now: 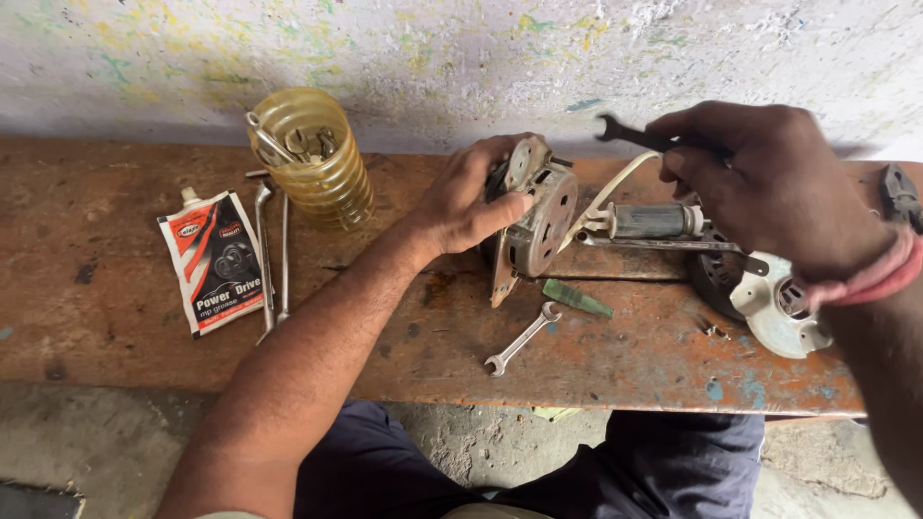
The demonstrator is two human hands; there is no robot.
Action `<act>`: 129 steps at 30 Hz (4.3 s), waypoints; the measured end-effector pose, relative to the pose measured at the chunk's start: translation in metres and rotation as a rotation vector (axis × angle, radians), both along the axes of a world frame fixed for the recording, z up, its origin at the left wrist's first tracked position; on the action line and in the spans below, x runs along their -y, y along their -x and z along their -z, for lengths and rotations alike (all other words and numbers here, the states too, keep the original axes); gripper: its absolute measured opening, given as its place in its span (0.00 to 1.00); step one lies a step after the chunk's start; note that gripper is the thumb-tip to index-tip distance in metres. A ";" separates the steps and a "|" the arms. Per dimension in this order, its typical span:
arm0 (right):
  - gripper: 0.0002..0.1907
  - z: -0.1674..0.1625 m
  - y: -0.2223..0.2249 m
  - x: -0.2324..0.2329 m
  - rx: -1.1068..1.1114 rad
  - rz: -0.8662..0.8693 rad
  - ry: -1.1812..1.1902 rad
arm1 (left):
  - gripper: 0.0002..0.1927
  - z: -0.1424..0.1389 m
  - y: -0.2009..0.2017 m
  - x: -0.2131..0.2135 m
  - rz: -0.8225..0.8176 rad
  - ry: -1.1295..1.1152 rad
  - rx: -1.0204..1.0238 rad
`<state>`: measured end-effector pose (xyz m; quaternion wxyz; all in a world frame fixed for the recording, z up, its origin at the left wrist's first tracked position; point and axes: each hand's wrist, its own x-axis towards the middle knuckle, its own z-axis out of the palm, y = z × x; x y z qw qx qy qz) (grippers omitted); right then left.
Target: The person disassembles a small electric motor on a wooden workbench, using wrenches to remove bolts and a cloth to wipe the housing. They then apply lubricant to the motor shaft.
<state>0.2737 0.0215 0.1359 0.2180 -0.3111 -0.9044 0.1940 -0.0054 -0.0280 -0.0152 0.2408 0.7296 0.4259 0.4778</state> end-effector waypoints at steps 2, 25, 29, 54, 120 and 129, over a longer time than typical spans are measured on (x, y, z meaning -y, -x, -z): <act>0.12 0.009 0.002 -0.023 0.003 -0.214 -0.030 | 0.42 -0.001 0.002 0.000 0.021 -0.004 0.039; 0.12 -0.022 0.066 -0.045 0.757 -0.436 -1.138 | 0.39 -0.006 -0.008 0.012 -0.081 -0.012 0.054; 0.09 -0.022 0.075 -0.035 0.720 -0.505 -1.362 | 0.40 -0.007 -0.009 0.012 -0.096 -0.008 0.047; 0.11 -0.008 0.076 -0.040 0.812 -0.515 -1.501 | 0.39 0.000 -0.012 0.002 -0.139 -0.032 0.022; 0.13 0.040 0.067 -0.062 0.479 -0.372 -1.045 | 0.49 0.002 -0.011 0.007 -0.118 -0.211 -0.082; 0.12 0.047 0.065 -0.065 0.436 -0.354 -0.972 | 0.47 -0.001 -0.011 0.008 -0.117 -0.215 -0.086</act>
